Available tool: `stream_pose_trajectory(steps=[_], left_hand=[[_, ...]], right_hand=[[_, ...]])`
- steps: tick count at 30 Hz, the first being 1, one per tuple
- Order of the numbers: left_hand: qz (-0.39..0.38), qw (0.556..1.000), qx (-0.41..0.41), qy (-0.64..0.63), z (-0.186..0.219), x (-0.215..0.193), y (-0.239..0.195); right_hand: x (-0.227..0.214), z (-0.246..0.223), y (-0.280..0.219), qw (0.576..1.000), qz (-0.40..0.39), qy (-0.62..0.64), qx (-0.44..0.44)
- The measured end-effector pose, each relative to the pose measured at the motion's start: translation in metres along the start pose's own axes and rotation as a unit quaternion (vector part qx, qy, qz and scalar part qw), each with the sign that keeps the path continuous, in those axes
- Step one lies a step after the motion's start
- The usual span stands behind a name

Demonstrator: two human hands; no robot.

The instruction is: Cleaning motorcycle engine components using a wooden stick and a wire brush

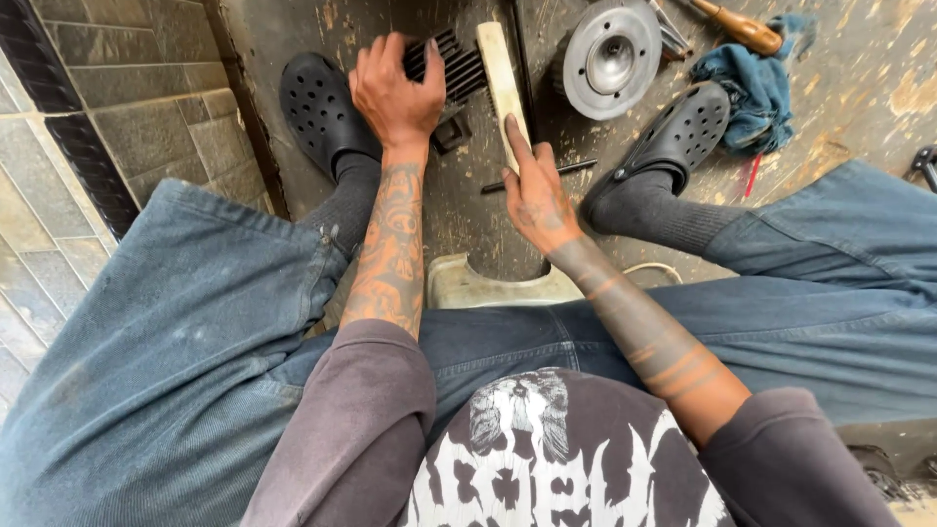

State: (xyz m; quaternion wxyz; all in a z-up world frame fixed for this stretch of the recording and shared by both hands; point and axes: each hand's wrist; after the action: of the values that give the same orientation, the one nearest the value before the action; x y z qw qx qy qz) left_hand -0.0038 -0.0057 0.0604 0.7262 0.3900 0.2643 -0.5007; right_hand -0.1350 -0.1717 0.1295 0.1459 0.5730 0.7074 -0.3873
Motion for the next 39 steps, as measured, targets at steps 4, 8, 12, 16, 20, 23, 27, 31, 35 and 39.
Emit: stream_pose_trajectory(steps=[4,8,12,16,20,23,27,31,35,39], left_hand=[[-0.031,0.999,-0.016,0.010,-0.007,0.004,-0.005],[-0.022,1.000,-0.010,0.014,-0.012,0.008,-0.006],[0.007,1.000,0.004,0.002,-0.004,0.006,-0.001],[-0.010,1.000,-0.005,0.020,-0.001,0.000,0.000],[-0.014,1.000,-0.010,0.017,-0.006,0.001,-0.008],[-0.017,1.000,-0.014,0.011,-0.007,0.003,-0.005],[-0.025,0.999,-0.022,0.009,-0.010,0.009,-0.007],[-0.029,0.999,-0.023,0.009,-0.010,0.011,-0.008],[-0.025,0.999,-0.020,0.016,-0.013,0.010,-0.005],[-0.031,0.999,-0.034,0.004,-0.003,0.002,-0.005]], right_hand=[[0.014,0.032,0.052,0.999,-0.001,-0.024,-0.031],[0.003,0.021,0.063,0.998,-0.022,0.024,0.060],[-0.012,0.003,0.008,0.997,0.037,0.026,-0.057],[-0.001,0.010,0.018,0.997,-0.056,-0.055,0.026],[0.025,0.035,0.060,0.998,0.003,-0.046,-0.047],[-0.003,0.005,0.051,0.999,-0.033,-0.016,0.024],[-0.014,0.019,-0.009,0.996,-0.057,-0.044,-0.055],[-0.009,0.015,0.031,0.712,-0.205,-0.655,-0.150],[0.002,0.019,0.076,0.994,-0.055,-0.086,-0.025],[-0.035,0.006,0.022,0.994,-0.082,-0.057,-0.046]])
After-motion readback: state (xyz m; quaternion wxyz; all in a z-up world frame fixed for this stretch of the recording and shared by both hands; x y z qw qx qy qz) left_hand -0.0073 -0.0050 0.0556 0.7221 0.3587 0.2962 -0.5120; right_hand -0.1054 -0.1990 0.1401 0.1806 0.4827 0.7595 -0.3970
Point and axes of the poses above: each hand's wrist, its own y-axis towards the middle knuckle, its own x-axis out of the palm, z = x × y, and after that the axes turned 3 degrees about -x, right-handed
